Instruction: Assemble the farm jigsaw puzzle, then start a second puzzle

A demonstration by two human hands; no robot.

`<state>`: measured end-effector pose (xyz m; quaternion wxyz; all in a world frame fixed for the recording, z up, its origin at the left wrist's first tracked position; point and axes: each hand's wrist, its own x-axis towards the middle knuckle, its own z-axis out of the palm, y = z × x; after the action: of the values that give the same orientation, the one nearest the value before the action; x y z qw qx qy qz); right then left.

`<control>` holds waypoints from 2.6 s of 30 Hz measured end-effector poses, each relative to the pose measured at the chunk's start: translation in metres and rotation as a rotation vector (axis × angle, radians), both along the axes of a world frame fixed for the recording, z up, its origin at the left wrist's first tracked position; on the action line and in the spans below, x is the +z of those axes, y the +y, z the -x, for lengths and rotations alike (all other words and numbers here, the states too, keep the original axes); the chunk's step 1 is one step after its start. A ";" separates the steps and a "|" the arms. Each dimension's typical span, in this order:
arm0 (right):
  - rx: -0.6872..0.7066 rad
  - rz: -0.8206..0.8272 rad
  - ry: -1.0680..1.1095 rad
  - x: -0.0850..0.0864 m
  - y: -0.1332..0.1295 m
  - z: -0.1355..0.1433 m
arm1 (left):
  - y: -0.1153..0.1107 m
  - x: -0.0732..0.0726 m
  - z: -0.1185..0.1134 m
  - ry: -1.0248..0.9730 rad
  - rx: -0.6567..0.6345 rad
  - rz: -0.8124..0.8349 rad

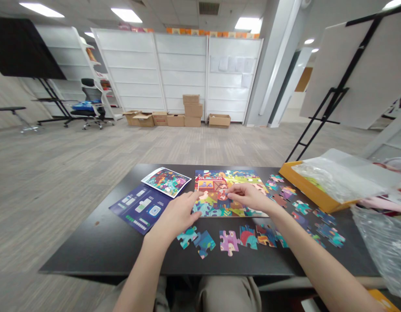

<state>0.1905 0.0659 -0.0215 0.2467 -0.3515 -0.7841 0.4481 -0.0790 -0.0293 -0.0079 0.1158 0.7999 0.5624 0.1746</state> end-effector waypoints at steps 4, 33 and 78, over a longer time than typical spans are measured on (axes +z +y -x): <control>-0.035 -0.003 0.016 0.001 0.002 -0.001 | -0.003 0.002 0.015 0.081 0.090 0.045; -0.086 0.028 0.173 0.016 -0.028 0.011 | -0.006 0.015 0.006 -0.087 -0.062 -0.050; -0.742 -0.329 -0.816 0.014 -0.129 -0.256 | 0.010 0.020 0.053 0.094 0.155 0.301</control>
<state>0.4464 -0.0635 -0.0077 0.1163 -0.7046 -0.6993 0.0319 -0.1319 -0.0190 0.0120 0.1941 0.7349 0.6471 0.0595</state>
